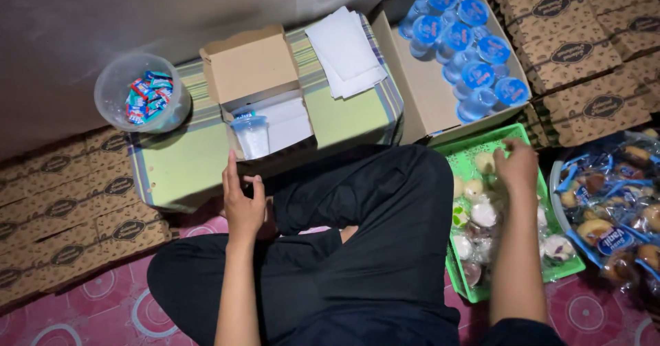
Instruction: Packing snack boxes with water cups, candies, and wrapped snacks
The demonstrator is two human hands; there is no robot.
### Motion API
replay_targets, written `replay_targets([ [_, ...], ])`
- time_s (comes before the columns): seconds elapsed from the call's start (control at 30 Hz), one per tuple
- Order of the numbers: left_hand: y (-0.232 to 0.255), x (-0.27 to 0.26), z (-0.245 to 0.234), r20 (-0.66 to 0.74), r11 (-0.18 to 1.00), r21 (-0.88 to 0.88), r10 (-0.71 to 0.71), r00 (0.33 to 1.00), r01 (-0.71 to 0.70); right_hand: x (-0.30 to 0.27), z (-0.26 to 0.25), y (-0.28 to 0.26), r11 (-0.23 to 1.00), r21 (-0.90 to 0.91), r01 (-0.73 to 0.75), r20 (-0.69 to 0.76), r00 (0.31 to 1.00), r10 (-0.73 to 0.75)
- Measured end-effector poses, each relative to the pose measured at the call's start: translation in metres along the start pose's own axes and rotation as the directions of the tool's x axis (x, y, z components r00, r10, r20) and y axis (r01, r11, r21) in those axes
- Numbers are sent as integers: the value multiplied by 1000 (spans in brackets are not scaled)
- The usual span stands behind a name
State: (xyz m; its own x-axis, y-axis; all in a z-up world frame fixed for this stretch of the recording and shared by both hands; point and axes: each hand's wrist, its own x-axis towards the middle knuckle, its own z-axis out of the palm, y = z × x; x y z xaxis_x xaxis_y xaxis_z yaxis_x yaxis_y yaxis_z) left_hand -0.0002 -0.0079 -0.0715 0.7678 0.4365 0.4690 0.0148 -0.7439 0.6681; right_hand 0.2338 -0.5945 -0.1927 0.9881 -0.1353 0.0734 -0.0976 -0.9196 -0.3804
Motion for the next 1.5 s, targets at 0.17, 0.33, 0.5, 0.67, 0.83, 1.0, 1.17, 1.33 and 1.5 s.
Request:
replay_targets([
  [0.17,2,-2,-3,16,1000,-1,-28,999,28,-12,34,-2,972,-198,-127,283,942,181],
  [0.33,6,0,-7,39,999,16,-32,999,32,-30,41,-20,965,-182,-186,204,953,223],
  [0.5,18,2,-16,137,989,20,-150,979,149,-48,26,-38,997,65,52,-299,954,-30],
  [0.67,39,-7,-6,-96,986,117,-110,989,121,-84,-48,-126,954,208,215,-437,893,-106],
  [0.83,71,-25,9,-327,978,209,61,943,9,-130,-96,-227,861,262,437,-482,832,-276],
  [1.0,114,-26,5,-81,971,-202,117,990,-131,-158,-87,-307,643,418,642,-487,755,-439],
  [1.17,144,-12,-24,189,831,-553,51,981,63,-194,-64,-374,477,554,682,-446,727,-522],
  [1.33,138,-15,-22,213,594,-755,-176,961,277,-221,-68,-415,380,639,669,-430,720,-544],
  [1.5,129,-8,-41,152,543,-753,-405,902,371,-226,-83,-426,203,797,568,-314,678,-665],
])
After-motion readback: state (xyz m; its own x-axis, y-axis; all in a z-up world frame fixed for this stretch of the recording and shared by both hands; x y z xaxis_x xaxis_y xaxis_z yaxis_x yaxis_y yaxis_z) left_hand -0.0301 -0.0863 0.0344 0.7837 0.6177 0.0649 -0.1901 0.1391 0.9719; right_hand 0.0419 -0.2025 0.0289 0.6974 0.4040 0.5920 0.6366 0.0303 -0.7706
